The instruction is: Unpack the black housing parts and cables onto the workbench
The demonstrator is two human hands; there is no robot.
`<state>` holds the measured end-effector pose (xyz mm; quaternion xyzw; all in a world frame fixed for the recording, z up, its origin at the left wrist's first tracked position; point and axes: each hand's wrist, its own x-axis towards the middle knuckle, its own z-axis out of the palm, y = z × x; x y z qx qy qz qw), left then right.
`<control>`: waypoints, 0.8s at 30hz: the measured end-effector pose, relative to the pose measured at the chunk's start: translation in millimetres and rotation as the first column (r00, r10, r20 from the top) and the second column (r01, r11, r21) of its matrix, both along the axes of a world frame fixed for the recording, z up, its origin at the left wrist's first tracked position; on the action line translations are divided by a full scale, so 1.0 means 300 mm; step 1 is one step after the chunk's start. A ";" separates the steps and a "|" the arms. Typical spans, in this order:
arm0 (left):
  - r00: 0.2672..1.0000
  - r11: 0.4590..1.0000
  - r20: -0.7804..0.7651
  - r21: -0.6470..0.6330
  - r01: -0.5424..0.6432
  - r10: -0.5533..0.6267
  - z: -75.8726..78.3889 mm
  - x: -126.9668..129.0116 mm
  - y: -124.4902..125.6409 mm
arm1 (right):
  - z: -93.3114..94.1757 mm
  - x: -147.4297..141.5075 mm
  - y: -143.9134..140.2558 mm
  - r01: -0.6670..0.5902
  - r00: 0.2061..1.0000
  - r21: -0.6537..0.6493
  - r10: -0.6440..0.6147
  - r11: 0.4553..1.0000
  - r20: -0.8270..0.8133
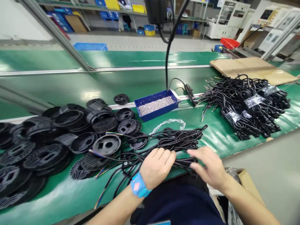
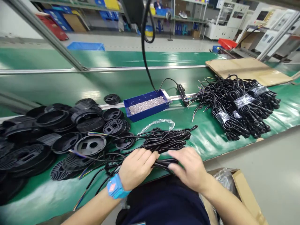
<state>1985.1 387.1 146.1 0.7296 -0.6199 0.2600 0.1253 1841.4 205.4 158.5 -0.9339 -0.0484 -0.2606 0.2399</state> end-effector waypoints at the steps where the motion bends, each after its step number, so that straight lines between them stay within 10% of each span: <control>1: 1.000 1.000 -0.004 0.001 -0.001 0.001 -0.004 0.005 0.006 | 0.006 0.008 -0.025 0.055 0.998 0.045 -0.055 0.997 0.007; 9: 0.999 0.998 -0.047 -0.058 0.009 -0.012 -0.019 0.019 0.034 | 0.023 0.213 -0.131 -0.065 0.947 -0.266 -0.025 0.962 -0.321; 18: 0.996 0.995 -0.071 -0.078 -0.061 0.055 -0.053 -0.012 0.045 | -0.101 0.031 -0.037 0.079 0.957 -0.433 -0.191 0.898 -0.220; 24: 0.980 0.999 -0.195 -0.053 0.013 -0.023 -0.029 -0.038 0.026 | -0.088 0.000 0.008 -0.018 0.992 -0.156 -0.003 0.988 -0.129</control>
